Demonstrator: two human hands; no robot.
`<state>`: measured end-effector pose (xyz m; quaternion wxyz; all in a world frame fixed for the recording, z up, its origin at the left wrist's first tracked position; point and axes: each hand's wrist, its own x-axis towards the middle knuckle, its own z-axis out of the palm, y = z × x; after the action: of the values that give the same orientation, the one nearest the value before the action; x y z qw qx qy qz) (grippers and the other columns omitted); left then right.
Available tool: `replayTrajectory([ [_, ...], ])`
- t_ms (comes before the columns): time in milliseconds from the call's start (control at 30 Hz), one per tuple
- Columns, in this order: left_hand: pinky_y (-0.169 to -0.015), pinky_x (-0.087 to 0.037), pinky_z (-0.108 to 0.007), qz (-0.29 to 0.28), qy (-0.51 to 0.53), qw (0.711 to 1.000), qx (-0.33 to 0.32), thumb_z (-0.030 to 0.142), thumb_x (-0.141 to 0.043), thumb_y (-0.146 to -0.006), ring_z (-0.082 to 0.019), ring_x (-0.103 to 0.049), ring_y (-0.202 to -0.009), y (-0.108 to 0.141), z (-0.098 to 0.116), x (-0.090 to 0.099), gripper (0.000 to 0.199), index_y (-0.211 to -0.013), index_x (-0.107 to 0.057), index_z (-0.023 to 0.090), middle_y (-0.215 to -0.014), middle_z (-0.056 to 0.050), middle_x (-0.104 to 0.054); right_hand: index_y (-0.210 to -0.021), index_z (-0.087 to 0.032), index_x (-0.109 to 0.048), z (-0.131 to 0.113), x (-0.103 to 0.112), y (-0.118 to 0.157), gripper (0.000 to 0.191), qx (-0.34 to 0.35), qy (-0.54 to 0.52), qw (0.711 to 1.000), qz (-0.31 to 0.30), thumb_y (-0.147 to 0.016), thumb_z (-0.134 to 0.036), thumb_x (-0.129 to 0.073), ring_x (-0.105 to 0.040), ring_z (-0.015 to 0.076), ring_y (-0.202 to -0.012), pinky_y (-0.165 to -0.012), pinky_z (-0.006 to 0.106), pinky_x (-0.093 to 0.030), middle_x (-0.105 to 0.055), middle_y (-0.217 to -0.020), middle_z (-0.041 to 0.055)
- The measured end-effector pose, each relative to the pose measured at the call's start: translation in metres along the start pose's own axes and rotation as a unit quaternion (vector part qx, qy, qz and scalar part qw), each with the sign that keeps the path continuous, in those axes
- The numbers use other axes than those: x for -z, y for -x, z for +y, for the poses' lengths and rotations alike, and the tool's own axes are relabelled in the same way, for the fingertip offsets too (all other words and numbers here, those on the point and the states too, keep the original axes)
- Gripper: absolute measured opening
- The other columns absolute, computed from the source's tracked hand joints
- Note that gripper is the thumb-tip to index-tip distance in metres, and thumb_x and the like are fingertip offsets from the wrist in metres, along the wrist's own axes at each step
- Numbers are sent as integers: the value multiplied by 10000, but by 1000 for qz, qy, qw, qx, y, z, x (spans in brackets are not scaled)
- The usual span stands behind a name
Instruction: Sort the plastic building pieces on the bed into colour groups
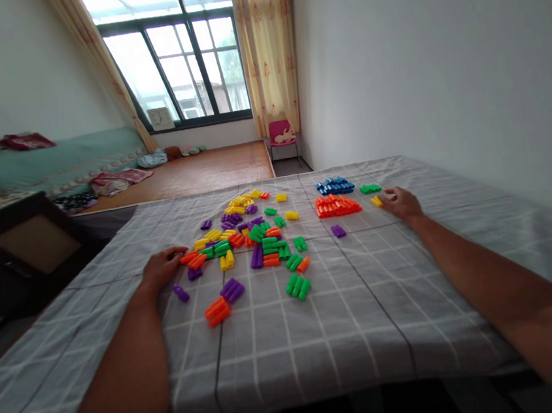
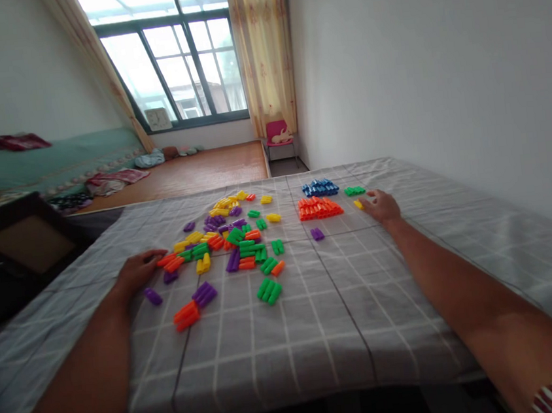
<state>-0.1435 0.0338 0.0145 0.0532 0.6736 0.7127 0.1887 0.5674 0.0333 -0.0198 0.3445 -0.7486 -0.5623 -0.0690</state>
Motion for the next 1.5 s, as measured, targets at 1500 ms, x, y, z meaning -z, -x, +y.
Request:
replayTrajectory([
  [1500, -716, -538, -277, -60, 125, 988, 73, 427, -578, -656, -225, -685, -827, -9, 2, 26, 382, -941, -732, 225, -852, -8, -762, -846, -162, -610, 23, 13, -21, 253, -188, -156, 970, -3, -703, -367, -646, -639, 209, -735, -625, 319, -521, -693, -868, 104],
])
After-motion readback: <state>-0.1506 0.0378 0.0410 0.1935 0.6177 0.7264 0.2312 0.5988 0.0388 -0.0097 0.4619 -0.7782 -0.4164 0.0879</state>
